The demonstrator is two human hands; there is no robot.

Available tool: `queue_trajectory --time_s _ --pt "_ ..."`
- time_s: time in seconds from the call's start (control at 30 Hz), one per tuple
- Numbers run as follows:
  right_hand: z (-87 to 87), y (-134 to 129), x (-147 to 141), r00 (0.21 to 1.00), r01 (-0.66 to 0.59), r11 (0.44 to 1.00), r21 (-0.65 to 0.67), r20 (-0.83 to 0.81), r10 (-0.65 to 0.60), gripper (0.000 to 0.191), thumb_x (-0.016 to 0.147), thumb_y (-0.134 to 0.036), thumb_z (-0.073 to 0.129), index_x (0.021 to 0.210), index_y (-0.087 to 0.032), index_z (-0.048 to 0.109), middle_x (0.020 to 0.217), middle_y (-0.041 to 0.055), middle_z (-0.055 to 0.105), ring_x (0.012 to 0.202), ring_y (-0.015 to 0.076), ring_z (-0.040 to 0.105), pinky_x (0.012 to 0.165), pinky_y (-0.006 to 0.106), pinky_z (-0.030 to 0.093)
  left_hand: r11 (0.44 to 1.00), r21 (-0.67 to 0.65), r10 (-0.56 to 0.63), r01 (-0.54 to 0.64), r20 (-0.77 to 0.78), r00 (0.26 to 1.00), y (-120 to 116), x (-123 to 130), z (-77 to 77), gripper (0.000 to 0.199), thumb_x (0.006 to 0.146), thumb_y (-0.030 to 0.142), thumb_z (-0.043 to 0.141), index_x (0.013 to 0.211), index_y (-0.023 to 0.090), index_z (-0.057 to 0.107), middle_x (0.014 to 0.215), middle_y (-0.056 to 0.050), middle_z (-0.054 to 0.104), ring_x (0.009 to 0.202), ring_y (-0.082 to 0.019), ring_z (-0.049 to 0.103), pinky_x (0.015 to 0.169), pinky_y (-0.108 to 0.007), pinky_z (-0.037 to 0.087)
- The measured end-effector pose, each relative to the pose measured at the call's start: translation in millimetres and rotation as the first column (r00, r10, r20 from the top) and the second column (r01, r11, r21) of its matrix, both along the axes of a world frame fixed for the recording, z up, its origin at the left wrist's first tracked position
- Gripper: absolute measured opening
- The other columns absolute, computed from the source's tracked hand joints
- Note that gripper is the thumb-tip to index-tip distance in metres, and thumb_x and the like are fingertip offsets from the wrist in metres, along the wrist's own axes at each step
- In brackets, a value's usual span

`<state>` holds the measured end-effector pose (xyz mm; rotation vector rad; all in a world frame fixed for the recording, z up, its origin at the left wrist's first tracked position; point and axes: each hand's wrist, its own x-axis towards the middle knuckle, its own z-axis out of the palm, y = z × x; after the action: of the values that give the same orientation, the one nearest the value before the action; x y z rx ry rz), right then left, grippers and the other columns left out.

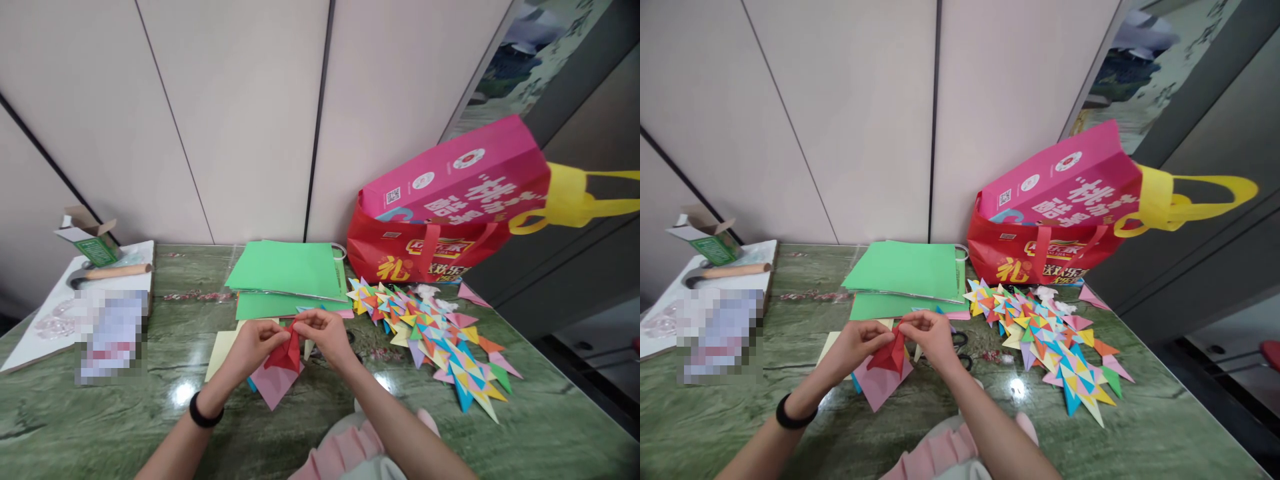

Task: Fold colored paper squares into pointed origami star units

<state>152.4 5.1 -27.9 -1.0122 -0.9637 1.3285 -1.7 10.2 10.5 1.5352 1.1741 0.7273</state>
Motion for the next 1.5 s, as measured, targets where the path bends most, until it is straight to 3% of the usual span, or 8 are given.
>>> queue_trajectory --time_s 0.3,0.57,0.83,1.13,1.3,1.4,1.5 --pt "0.2 -0.2 -2.4 0.999 -0.018 0.999 0.030 0.031 0.017 0.020 0.052 -0.024 0.076 0.064 -0.015 0.063 0.055 -0.0019 0.063 0.049 0.0104 0.055 0.049 0.022 0.047 0.999 -0.039 0.004 -0.003 0.013 1.000 -0.9 2.0 -1.1 0.022 0.062 0.033 0.061 0.052 0.013 0.061 0.048 0.001 0.057 0.046 -0.010 0.046 0.046 -0.020 0.031" --pt "-1.6 -0.8 -3.1 0.997 -0.024 0.998 0.058 0.071 0.020 0.021 0.053 -0.027 0.076 0.063 -0.017 0.061 0.055 -0.0015 0.063 0.049 0.0114 0.056 0.050 0.023 0.049 0.988 -0.150 0.026 -0.023 0.018 1.000 -0.3 1.9 -8.3 0.022 0.057 0.034 0.066 0.054 0.013 0.059 0.044 0.004 0.052 0.041 -0.007 0.038 0.042 -0.019 0.024" --pt "-5.6 -1.0 -2.7 0.995 -0.060 0.997 0.040 0.080 0.057 0.024 0.050 -0.029 0.078 0.064 -0.016 0.062 0.055 -0.0011 0.064 0.049 0.0125 0.058 0.051 0.024 0.050 0.995 -0.103 -0.016 0.014 -0.010 1.000 -0.2 1.6 -10.5 0.023 0.059 0.034 0.062 0.053 0.012 0.058 0.045 0.002 0.052 0.042 -0.008 0.039 0.043 -0.019 0.024" --pt "-5.6 -0.6 -0.2 0.990 -0.126 0.992 -0.007 0.067 0.126 0.027 0.050 -0.023 0.078 0.072 -0.014 0.066 0.061 0.0006 0.067 0.052 0.0117 0.060 0.054 0.023 0.048 0.991 -0.113 -0.071 0.069 -0.009 0.997 -1.1 -0.2 -9.4 0.024 0.060 0.035 0.062 0.054 0.013 0.056 0.044 0.003 0.049 0.042 -0.007 0.036 0.043 -0.019 0.021" --pt "-5.0 -0.4 1.7 0.986 -0.156 0.988 0.016 0.062 0.155 0.023 0.053 -0.020 0.076 0.074 -0.015 0.068 0.062 0.0003 0.067 0.053 0.0105 0.059 0.055 0.022 0.047 0.986 -0.163 -0.039 0.040 0.007 0.999 -1.0 -0.8 -11.2 0.025 0.060 0.037 0.063 0.057 0.012 0.057 0.048 0.003 0.051 0.043 -0.007 0.036 0.042 -0.019 0.019" --pt "-4.2 0.1 1.5 0.986 -0.166 0.986 0.014 0.035 0.165 0.021 0.053 -0.020 0.076 0.073 -0.015 0.069 0.061 -0.0003 0.067 0.053 0.0101 0.059 0.054 0.022 0.047 0.980 -0.176 -0.091 0.090 -0.002 0.996 -0.8 -1.6 -10.1 0.027 0.062 0.038 0.061 0.063 0.012 0.060 0.048 0.004 0.048 0.043 -0.007 0.032 0.042 -0.019 0.017" --pt "-2.7 0.2 0.8 0.988 -0.148 0.989 0.007 0.035 0.148 0.021 0.052 -0.021 0.077 0.071 -0.016 0.069 0.061 -0.0001 0.066 0.053 0.0102 0.058 0.054 0.022 0.047 0.977 -0.129 -0.174 0.168 -0.041 0.984 -0.7 -1.9 -9.5 0.032 0.068 0.041 0.055 0.054 0.011 0.057 0.044 0.006 0.038 0.043 -0.007 0.027 0.042 -0.021 0.016"
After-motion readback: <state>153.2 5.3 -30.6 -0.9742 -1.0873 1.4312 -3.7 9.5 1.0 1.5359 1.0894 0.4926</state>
